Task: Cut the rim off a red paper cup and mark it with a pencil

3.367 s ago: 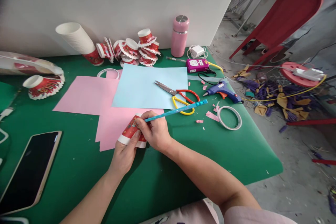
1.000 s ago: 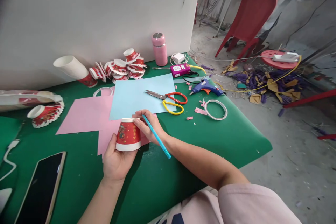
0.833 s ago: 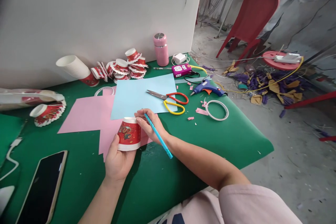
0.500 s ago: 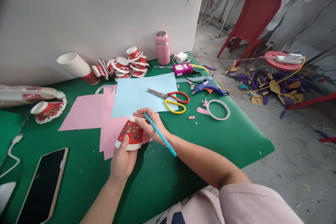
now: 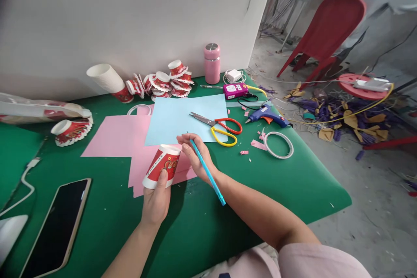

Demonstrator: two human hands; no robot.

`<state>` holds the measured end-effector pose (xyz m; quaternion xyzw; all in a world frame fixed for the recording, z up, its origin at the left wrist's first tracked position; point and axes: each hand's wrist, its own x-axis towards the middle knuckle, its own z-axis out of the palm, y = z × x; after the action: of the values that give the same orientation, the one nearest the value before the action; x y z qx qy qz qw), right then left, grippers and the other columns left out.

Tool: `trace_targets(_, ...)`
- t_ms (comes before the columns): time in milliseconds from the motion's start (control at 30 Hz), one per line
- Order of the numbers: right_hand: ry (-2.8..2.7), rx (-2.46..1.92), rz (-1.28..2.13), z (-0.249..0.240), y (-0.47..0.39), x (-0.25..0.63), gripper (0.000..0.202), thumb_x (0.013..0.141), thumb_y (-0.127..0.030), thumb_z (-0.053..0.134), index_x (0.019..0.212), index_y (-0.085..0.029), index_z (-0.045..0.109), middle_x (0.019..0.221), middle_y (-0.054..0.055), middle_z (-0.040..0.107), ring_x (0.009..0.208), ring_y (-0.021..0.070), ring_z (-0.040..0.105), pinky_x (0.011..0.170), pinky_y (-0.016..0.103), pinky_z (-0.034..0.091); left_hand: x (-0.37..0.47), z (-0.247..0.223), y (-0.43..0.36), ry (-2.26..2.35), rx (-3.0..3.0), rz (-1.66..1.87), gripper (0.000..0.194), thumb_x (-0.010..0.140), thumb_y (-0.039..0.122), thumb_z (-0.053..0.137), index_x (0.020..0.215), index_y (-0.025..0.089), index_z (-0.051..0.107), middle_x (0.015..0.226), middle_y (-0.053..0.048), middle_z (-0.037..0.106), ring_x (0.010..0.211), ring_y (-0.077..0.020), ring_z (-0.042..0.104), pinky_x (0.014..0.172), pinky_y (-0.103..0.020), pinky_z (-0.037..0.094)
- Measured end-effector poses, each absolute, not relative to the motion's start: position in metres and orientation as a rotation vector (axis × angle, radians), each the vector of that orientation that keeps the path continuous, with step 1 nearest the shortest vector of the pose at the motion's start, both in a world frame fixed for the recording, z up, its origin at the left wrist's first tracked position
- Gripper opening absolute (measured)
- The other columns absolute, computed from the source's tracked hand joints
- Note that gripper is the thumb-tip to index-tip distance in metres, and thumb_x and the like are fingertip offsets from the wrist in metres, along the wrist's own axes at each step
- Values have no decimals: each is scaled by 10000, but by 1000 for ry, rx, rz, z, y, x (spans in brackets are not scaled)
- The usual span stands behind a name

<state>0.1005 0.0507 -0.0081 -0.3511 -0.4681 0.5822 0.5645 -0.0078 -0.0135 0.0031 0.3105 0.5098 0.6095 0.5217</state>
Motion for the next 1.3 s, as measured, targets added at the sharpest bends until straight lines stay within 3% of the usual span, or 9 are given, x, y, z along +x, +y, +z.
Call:
trace_targets(167,-1099,-859,1294,-9,51,100,270,859,-418,497,1045,-223,480,1103,94,629,1046,207,586,799,354,505,-13,-3,-18,1382,1106,1414,318,798,352,568,1091,230,578,1112,-70,628,1078,-238,564,867,-323,472)
trace_targets(400,-1095,-904,1236,-9,51,100,268,885,-414,454,1070,-222,483,1058,87,647,994,203,600,746,331,491,-15,-12,-20,1434,1330,1416,401,806,295,564,1198,234,502,1087,-86,616,1091,-242,545,864,-336,461)
trace_targets(633,-1080,-924,1197,-6,51,100,315,874,-460,455,1033,-214,572,863,47,659,801,157,609,678,292,479,-11,6,-14,1255,756,1456,310,768,328,611,1056,215,613,1031,-71,655,1036,-242,580,819,-316,481)
trace_targets(833,-1184,-895,1094,0,50,104,346,864,-474,466,850,-193,667,698,24,577,603,115,511,569,257,458,-18,12,4,984,187,1471,199,800,249,553,905,139,682,901,-69,711,882,-176,643,827,-293,487)
trace_targets(1033,-1371,-790,1190,10,45,105,264,833,-415,546,770,-174,630,708,27,601,625,121,542,571,246,459,-19,13,7,910,115,1358,288,856,227,443,911,81,686,935,-112,715,874,-192,653,827,-310,494)
trace_targets(1300,-1507,-913,1164,3,45,107,355,878,-428,449,658,-162,533,657,6,513,499,75,458,460,207,383,-20,19,12,1007,-50,1315,307,866,178,398,818,71,682,821,-112,723,757,-181,670,726,-285,520)
